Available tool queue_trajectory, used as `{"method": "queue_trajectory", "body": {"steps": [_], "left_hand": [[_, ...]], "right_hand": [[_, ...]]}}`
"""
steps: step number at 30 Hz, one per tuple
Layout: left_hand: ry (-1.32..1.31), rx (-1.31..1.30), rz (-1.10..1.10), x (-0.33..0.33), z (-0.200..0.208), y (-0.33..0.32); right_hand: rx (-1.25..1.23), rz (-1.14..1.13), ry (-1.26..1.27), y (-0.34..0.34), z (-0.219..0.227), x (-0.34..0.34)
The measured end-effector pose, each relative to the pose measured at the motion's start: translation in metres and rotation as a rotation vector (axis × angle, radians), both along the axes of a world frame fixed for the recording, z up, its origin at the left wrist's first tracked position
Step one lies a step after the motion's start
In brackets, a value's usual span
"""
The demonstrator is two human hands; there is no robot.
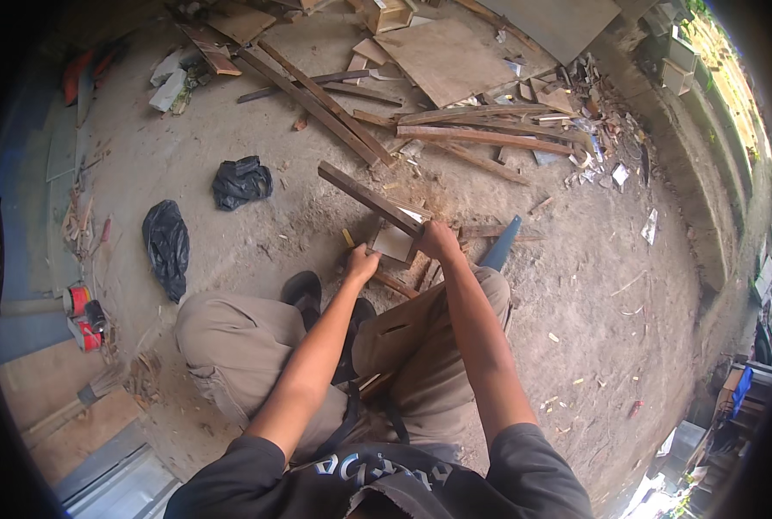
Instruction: The person sits on the floor and uses a hand saw to cut a small wooden block placed on a larger plank. They hold the block steady with one hand and saw with the other, then inspect the cut piece.
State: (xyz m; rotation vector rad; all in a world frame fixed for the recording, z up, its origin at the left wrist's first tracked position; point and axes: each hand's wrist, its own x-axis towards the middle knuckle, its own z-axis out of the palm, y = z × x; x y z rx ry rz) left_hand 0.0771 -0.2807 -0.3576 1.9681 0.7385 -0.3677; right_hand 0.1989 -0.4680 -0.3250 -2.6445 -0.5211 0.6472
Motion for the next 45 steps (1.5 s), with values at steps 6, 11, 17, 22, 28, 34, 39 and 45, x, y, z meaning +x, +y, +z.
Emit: {"method": "queue_trajectory", "body": {"steps": [6,11,17,22,28,34,39,45], "left_hand": [[0.021,-0.769,0.195,-0.001,-0.019,0.011],[-0.193,-0.666,0.197,-0.008,-0.014,0.011],[-0.525,0.281,0.035,-0.016,0.035,0.060],[-0.567,0.659,-0.384,0.013,0.061,0.074],[-0.177,0.344,-0.431,0.038,0.021,0.089],[-0.139,0.384,-0.483,0.045,0.006,0.073],[-0.121,0.406,-0.622,0.057,0.006,0.084],[-0.114,0.417,-0.579,0.067,0.001,0.085]], "right_hand": [[0.002,-0.054,-0.091,0.023,0.013,0.010],[-0.128,0.031,-0.164,0.034,0.024,0.012],[-0.226,0.223,-0.236,0.056,0.036,0.001],[-0.290,0.520,-0.284,0.096,0.039,0.008],[-0.438,0.656,-0.195,0.147,0.048,0.002],[-0.421,0.743,-0.287,0.102,0.034,0.012],[-0.365,0.557,-0.248,0.043,0.054,0.033],[-0.276,0.425,-0.355,0.011,0.051,0.057]]}}
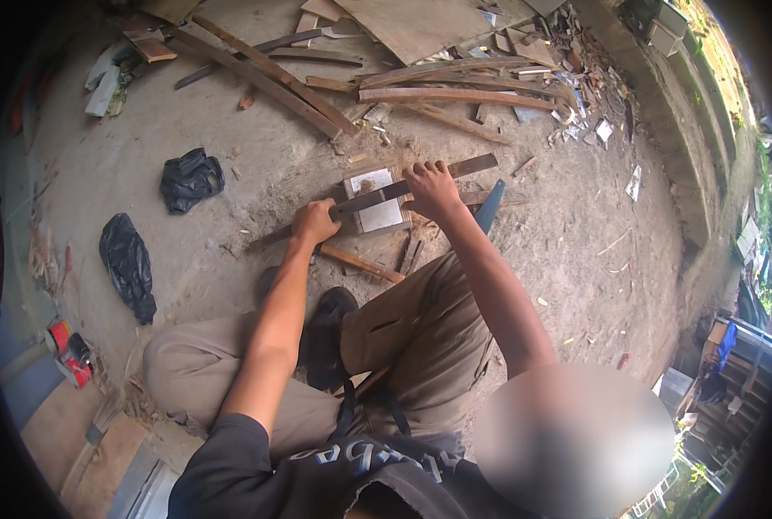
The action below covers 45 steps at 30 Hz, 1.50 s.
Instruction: The person sits on the floor and uses a hand saw to cut a small wooden block placed on a larger plank. They hold the block steady with one hand and saw with the other, then inspect the cut piece.
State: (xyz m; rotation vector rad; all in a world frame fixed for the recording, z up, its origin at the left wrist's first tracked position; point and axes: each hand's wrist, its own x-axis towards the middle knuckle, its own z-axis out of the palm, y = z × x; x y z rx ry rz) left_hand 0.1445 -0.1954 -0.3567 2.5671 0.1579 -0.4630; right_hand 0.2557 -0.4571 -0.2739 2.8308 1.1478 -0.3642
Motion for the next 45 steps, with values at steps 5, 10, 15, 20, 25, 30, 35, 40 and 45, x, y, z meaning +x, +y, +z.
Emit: {"method": "queue_trajectory", "body": {"steps": [5,10,15,20,25,30,35,40,45], "left_hand": [[-0.112,-0.015,-0.022,0.000,-0.015,-0.004],[-0.118,-0.001,-0.018,-0.003,-0.013,-0.003],[-0.075,0.024,-0.048,0.000,-0.003,-0.011],[-0.090,0.210,-0.073,-0.010,0.027,-0.017],[-0.325,0.165,-0.079,-0.011,0.063,-0.011],[-0.592,0.000,-0.088,-0.008,0.126,-0.031],[-0.733,-0.240,0.066,-0.028,0.187,-0.054],[-0.748,-0.400,0.115,-0.056,0.267,-0.107],[-0.973,-0.215,-0.195,-0.077,0.353,-0.137]], "right_hand": [[0.053,-0.035,0.004,-0.007,-0.001,0.001],[0.736,-0.235,-0.072,-0.025,0.043,-0.013],[0.970,-0.790,-0.292,-0.100,0.058,-0.040],[1.039,-0.933,-0.177,-0.140,0.039,-0.076],[1.035,-0.990,-0.019,-0.161,-0.009,-0.135],[0.449,-0.890,0.394,-0.170,-0.116,-0.222],[0.310,-0.843,0.391,-0.134,-0.125,-0.264],[0.132,-0.645,0.151,-0.125,-0.141,-0.289],[-0.008,-0.487,0.071,-0.132,-0.149,-0.283]]}}
